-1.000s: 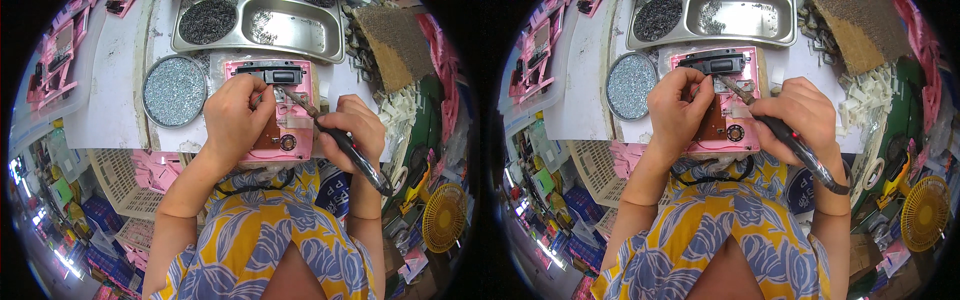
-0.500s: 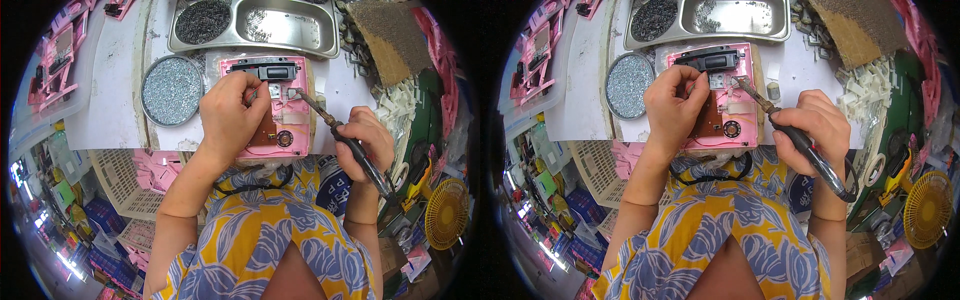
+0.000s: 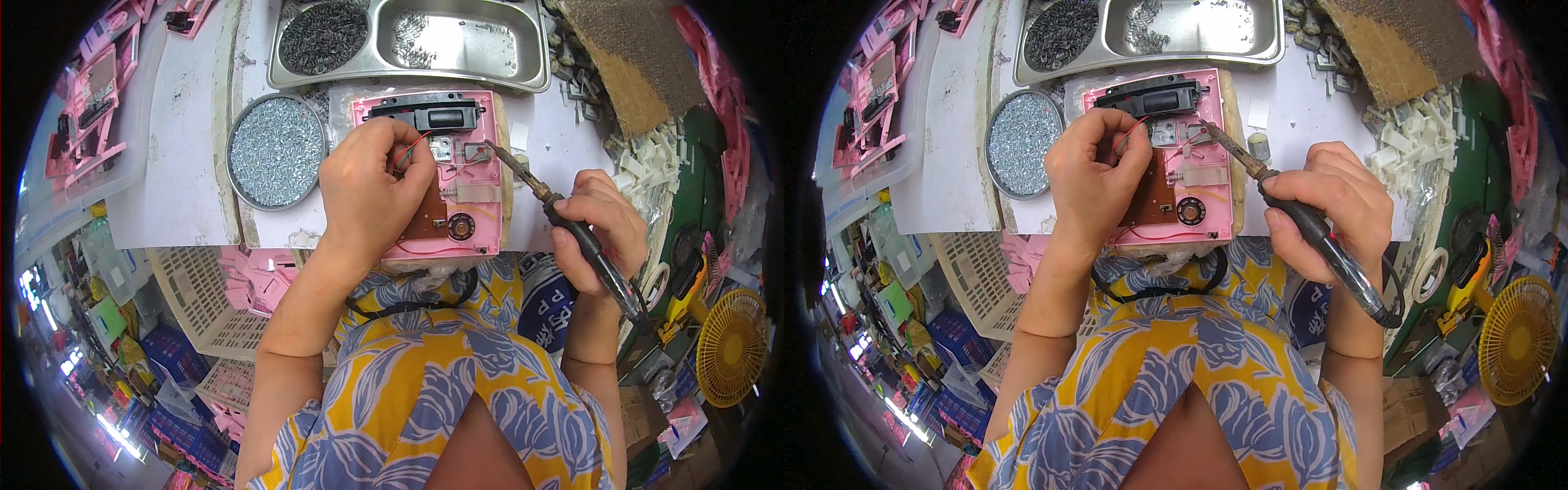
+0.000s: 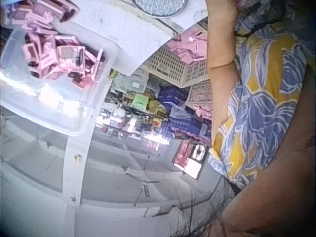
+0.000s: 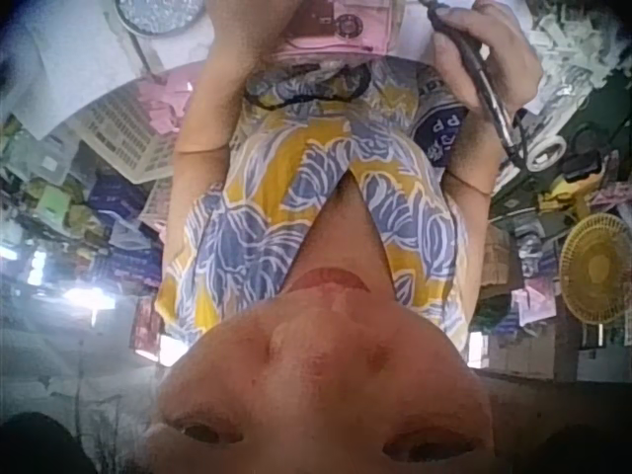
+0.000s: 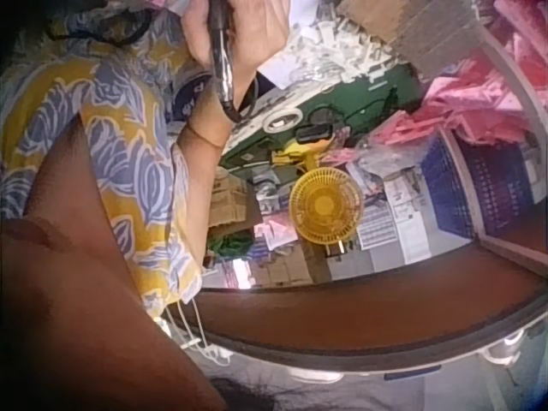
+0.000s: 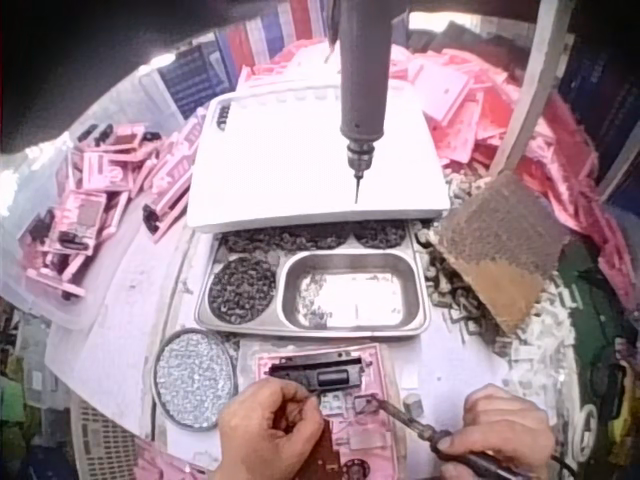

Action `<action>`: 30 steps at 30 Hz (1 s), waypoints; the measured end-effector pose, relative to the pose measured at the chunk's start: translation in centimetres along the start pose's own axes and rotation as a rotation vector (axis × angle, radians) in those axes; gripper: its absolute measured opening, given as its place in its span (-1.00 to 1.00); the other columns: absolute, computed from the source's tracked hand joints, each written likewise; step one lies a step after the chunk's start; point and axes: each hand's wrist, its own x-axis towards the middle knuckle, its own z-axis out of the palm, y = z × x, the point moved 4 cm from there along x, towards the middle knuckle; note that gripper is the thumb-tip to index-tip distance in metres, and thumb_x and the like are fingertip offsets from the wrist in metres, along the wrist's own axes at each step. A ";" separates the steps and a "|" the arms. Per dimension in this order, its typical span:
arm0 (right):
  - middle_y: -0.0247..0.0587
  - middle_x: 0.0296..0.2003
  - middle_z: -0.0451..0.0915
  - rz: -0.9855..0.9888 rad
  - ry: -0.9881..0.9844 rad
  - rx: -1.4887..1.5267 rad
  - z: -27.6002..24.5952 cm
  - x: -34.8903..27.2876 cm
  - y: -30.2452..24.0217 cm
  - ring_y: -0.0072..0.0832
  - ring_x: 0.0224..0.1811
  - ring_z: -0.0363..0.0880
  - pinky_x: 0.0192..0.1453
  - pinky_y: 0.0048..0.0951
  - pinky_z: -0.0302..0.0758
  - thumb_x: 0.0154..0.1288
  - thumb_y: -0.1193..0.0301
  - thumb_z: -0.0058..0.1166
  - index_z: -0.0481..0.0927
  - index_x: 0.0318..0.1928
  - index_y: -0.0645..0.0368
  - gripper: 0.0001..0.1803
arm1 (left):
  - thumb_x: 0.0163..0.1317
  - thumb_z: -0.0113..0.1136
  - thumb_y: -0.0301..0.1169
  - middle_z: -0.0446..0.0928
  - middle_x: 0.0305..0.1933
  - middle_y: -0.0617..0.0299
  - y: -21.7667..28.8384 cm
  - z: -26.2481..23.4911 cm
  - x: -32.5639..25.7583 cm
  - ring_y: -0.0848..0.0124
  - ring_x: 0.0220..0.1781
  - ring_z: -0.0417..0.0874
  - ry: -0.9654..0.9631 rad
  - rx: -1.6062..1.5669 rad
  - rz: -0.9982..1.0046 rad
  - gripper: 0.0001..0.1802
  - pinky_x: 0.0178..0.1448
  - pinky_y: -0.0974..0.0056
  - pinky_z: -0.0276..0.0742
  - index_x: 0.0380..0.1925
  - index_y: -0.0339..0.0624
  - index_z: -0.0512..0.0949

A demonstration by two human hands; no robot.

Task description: Soldering components and assembling a pink electronic toy device.

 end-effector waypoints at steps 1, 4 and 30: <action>-0.21 -0.57 0.54 -0.002 -0.001 0.003 0.1 0.0 0.0 -0.33 -0.59 0.40 -0.39 -0.34 0.34 0.00 0.56 0.31 0.64 -0.19 0.31 -0.71 | 0.05 0.39 -0.54 0.50 -0.58 0.22 0.0 0.0 0.0 0.35 -0.59 0.51 0.001 0.000 0.000 -0.89 -0.48 0.25 0.44 -0.47 -0.18 0.60; -0.19 -0.56 0.56 -0.002 -0.027 0.006 0.6 0.4 -0.1 -0.31 -0.60 0.42 -0.38 -0.34 0.37 -0.01 0.56 0.31 0.65 -0.20 0.29 -0.71 | 0.05 0.39 -0.54 0.50 -0.57 0.22 0.0 0.0 0.0 0.35 -0.59 0.52 -0.005 -0.001 0.008 -0.88 -0.48 0.25 0.44 -0.48 -0.18 0.59; -0.25 -0.51 0.61 0.050 -0.148 -0.145 3.5 3.8 -0.5 -0.30 -0.56 0.54 -0.33 -0.35 0.46 -0.02 0.54 0.34 0.67 -0.25 0.18 -0.75 | 0.06 0.39 -0.52 0.52 -0.54 0.21 -0.1 0.1 0.0 0.32 -0.56 0.55 0.015 -0.024 0.025 -0.87 -0.47 0.24 0.46 -0.48 -0.19 0.58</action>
